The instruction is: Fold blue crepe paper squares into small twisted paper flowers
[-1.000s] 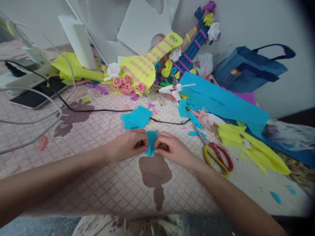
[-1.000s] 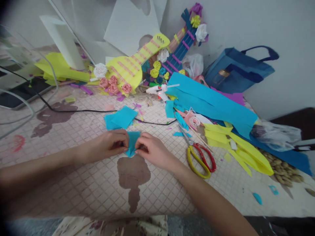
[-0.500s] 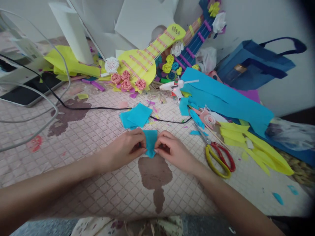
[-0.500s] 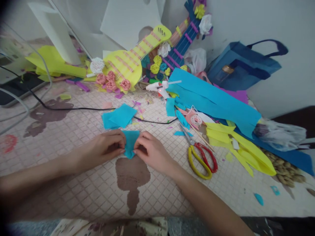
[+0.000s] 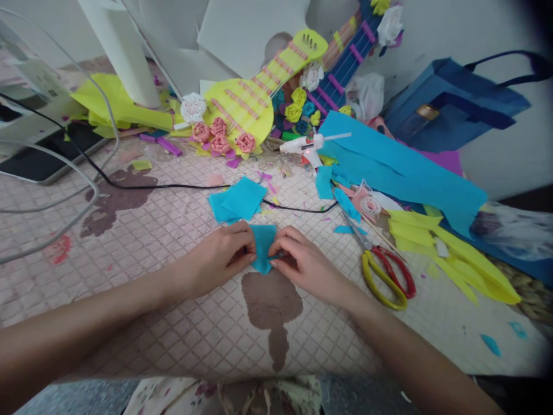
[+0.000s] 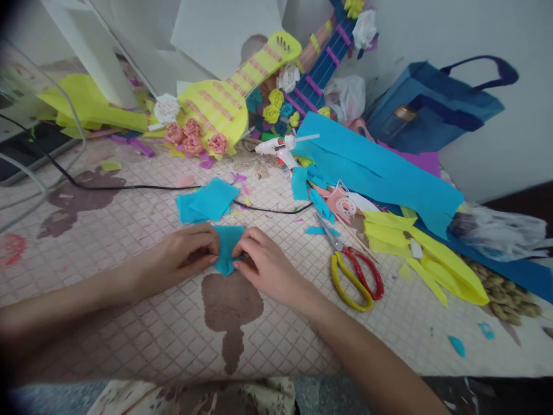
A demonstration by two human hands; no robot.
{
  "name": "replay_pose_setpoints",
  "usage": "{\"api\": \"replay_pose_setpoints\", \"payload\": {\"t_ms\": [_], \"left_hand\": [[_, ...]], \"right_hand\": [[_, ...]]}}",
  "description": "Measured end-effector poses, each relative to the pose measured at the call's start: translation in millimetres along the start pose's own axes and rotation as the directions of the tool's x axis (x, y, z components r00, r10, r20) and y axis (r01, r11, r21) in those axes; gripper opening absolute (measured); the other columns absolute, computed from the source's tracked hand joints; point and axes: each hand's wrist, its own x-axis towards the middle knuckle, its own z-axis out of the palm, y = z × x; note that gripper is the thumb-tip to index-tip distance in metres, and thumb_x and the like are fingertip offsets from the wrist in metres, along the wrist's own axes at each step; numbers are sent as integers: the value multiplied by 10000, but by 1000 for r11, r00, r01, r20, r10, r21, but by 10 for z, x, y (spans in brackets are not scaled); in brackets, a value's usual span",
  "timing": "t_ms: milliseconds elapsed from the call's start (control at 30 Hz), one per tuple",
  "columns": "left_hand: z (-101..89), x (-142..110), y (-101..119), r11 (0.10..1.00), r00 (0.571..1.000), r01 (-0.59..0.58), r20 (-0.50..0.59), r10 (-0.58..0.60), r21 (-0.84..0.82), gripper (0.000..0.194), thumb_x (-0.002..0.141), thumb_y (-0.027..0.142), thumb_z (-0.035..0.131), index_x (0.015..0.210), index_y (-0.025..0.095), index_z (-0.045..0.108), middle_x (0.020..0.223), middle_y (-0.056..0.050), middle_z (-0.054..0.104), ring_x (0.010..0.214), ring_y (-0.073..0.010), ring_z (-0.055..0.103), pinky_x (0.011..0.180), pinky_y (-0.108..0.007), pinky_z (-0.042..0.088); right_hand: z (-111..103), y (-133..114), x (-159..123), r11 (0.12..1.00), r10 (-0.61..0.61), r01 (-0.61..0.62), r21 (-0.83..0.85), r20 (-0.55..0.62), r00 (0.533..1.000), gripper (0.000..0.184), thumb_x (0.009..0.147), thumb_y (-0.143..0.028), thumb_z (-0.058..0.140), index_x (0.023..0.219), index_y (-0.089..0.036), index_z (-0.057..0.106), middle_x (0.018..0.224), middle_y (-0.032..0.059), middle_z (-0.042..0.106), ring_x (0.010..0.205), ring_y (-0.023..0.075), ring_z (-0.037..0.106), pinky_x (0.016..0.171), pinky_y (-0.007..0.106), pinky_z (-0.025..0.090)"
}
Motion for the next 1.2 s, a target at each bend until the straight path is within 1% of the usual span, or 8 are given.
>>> {"api": "replay_pose_setpoints", "payload": {"t_ms": [100, 267, 400, 533, 1000, 1200], "left_hand": [[-3, -2, -6, 1000, 1000, -9, 7, 9, -24, 133, 873, 140, 501, 757, 148, 565, 813, -26, 539, 730, -134, 509, 671, -267, 416], [2, 1, 22, 1000, 1000, 16, 3, -16, 4, 129, 861, 144, 514, 745, 151, 569, 805, -24, 549, 723, -137, 510, 667, -269, 417], [38, 0, 26, 999, 999, 28, -29, -27, 47, 117, 850, 158, 546, 735, 149, 566, 782, -24, 543, 703, -140, 502, 639, -268, 414], [81, -15, 7, 998, 998, 31, -56, -29, 52, 104, 850, 152, 559, 746, 154, 561, 786, -17, 531, 706, -140, 497, 651, -276, 410], [121, -19, 32, 993, 997, 38, -67, -30, 110, 103, 851, 110, 544, 756, 147, 540, 816, -34, 520, 748, -166, 496, 681, -300, 417], [131, -25, 62, 989, 997, 59, -65, -50, 138, 96, 857, 113, 538, 767, 147, 539, 840, -41, 524, 777, -175, 499, 693, -305, 413]], "right_hand": [[-49, 7, -18, 999, -8, 6, 35, 32, 999, 101, 845, -95, 545, 866, -194, 547, 967, 37, 497, 919, 150, 516, 780, 283, 440], [-20, 1, -10, 999, 8, -8, 34, -2, 1000, 108, 843, -96, 548, 794, -190, 526, 922, 27, 489, 853, 141, 514, 751, 283, 437], [51, -6, 12, 1000, 25, -24, 16, -56, 998, 103, 832, -108, 563, 790, -193, 523, 914, 27, 487, 841, 144, 514, 730, 280, 436], [99, -21, 29, 998, 49, -51, -21, -94, 994, 113, 814, -99, 566, 780, -193, 514, 904, 32, 483, 841, 152, 513, 712, 281, 436], [131, -25, 27, 995, 52, -61, -84, -107, 993, 100, 812, -102, 576, 792, -187, 528, 904, 32, 491, 830, 150, 514, 705, 279, 431], [149, -33, 17, 993, 49, -61, -101, -117, 992, 95, 822, -113, 570, 797, -191, 522, 907, 31, 496, 836, 152, 513, 711, 280, 431]]}}
